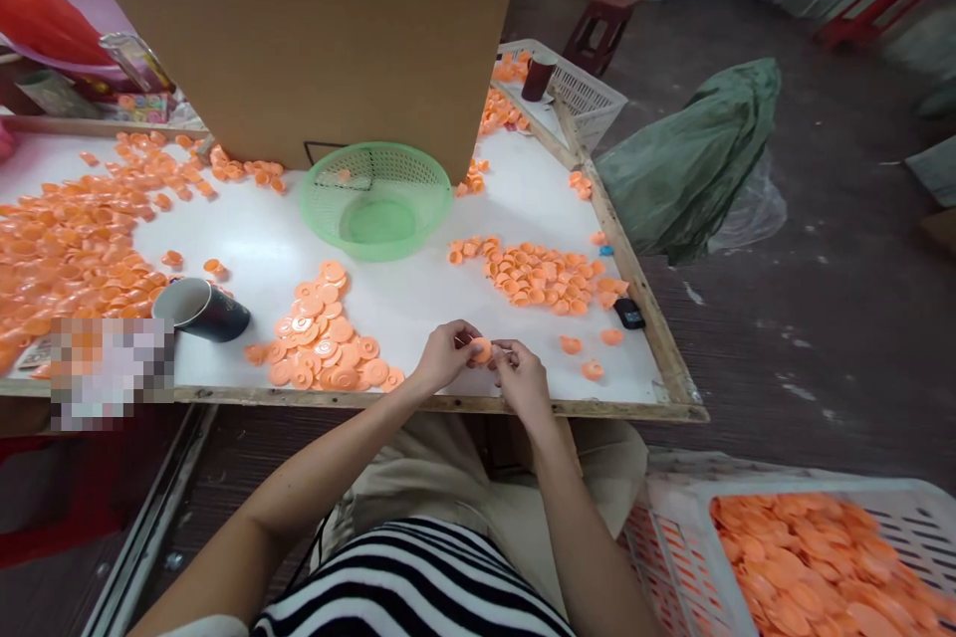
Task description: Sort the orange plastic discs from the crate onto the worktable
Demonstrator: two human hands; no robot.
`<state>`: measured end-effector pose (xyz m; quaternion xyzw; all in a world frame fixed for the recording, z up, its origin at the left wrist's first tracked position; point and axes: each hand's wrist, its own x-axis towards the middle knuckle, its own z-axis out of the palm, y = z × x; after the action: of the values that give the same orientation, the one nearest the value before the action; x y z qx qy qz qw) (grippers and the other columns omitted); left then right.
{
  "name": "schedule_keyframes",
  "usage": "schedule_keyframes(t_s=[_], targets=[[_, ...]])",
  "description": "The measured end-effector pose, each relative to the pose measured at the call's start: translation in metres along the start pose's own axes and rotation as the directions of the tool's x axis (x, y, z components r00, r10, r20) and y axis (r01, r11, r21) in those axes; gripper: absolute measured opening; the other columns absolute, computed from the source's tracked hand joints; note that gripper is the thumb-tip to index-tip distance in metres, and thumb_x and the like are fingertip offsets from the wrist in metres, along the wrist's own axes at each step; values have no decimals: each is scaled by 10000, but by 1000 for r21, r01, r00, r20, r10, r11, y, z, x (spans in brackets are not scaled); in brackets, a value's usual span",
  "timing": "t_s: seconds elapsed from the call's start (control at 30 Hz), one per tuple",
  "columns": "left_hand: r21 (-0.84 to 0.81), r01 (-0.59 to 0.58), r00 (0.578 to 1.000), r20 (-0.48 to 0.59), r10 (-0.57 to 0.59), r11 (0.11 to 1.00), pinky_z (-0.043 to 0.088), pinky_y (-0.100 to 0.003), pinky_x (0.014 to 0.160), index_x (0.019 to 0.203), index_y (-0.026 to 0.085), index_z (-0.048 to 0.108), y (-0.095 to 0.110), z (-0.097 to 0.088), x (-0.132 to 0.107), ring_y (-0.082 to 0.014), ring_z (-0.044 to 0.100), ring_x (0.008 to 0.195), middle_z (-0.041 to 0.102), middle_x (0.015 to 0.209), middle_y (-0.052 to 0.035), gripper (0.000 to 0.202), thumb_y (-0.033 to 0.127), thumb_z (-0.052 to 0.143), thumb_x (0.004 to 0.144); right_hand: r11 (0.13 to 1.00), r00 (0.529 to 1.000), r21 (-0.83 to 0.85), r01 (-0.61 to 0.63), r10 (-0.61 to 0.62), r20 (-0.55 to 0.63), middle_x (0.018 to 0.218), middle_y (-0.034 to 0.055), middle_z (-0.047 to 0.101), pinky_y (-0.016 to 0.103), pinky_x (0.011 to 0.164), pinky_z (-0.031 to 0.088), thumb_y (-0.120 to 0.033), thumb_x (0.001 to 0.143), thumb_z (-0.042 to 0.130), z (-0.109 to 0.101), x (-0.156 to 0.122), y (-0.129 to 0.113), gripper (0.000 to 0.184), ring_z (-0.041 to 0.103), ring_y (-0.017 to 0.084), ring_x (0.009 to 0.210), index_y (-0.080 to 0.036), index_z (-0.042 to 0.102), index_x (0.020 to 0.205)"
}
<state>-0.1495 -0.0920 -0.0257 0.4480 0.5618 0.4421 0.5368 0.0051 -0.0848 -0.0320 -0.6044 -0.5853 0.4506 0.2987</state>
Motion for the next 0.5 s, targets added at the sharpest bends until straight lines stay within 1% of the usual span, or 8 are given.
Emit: schedule_keyframes(t_s=[0.07, 0.17, 0.23, 0.3, 0.37, 0.4, 0.5], targets=[[63, 16, 1000, 11, -16, 998, 461, -195, 510, 865, 128, 630, 2, 6, 2, -93, 598, 515, 606, 668, 8, 109, 206, 632, 789, 1000, 1000, 4, -9, 9, 25, 702, 41, 680, 284, 517, 467, -543, 836, 494, 0, 2, 0, 405, 587, 164, 495, -182, 643, 942], [210, 37, 999, 3, -38, 977, 436, -186, 503, 874, 147, 638, 6, 11, 5, -85, 575, 488, 594, 621, 28, 113, 228, 618, 798, 998, 998, 56, -11, 8, 59, 638, 29, 663, 264, 483, 450, -566, 819, 511, -1, 4, 2, 411, 585, 160, 482, -182, 621, 913], [287, 51, 999, -4, -52, 957, 425, -179, 497, 881, 156, 637, 8, 11, 7, -83, 574, 479, 602, 612, 31, 111, 226, 615, 797, 993, 995, 107, -47, 38, 91, 573, 12, 635, 249, 439, 424, -581, 791, 544, -2, 7, 5, 418, 572, 159, 455, -184, 588, 914], [330, 67, 996, 26, -80, 942, 425, -182, 485, 884, 157, 633, 9, 10, 8, -89, 577, 461, 611, 603, 26, 115, 239, 609, 807, 981, 988, 164, -100, 78, 133, 532, -3, 613, 239, 404, 401, -608, 746, 587, -4, 10, 7, 454, 550, 153, 417, -187, 549, 911], [343, 109, 985, 91, -148, 933, 447, -197, 481, 901, 151, 630, 11, 8, 8, -106, 588, 446, 620, 585, 15, 137, 261, 591, 829, 959, 975, 236, -154, 108, 196, 529, -5, 614, 234, 395, 401, -632, 679, 646, -6, 12, 7, 511, 550, 150, 411, -189, 520, 900], [336, 141, 973, 129, -194, 931, 464, -208, 485, 922, 148, 627, 12, 7, 8, -118, 600, 449, 628, 581, 7, 151, 265, 586, 836, 946, 965, 273, -177, 112, 238, 533, -2, 619, 233, 400, 408, -635, 642, 681, -8, 13, 7, 540, 558, 151, 420, -189, 512, 896], [251, 251, 926, 218, -307, 935, 511, -240, 504, 989, 135, 612, 14, 6, 8, -145, 634, 483, 648, 589, -8, 189, 233, 605, 828, 907, 931, 348, -236, 110, 347, 557, 11, 639, 238, 425, 438, -607, 557, 775, -13, 14, 4, 604, 585, 158, 457, -187, 511, 901]])
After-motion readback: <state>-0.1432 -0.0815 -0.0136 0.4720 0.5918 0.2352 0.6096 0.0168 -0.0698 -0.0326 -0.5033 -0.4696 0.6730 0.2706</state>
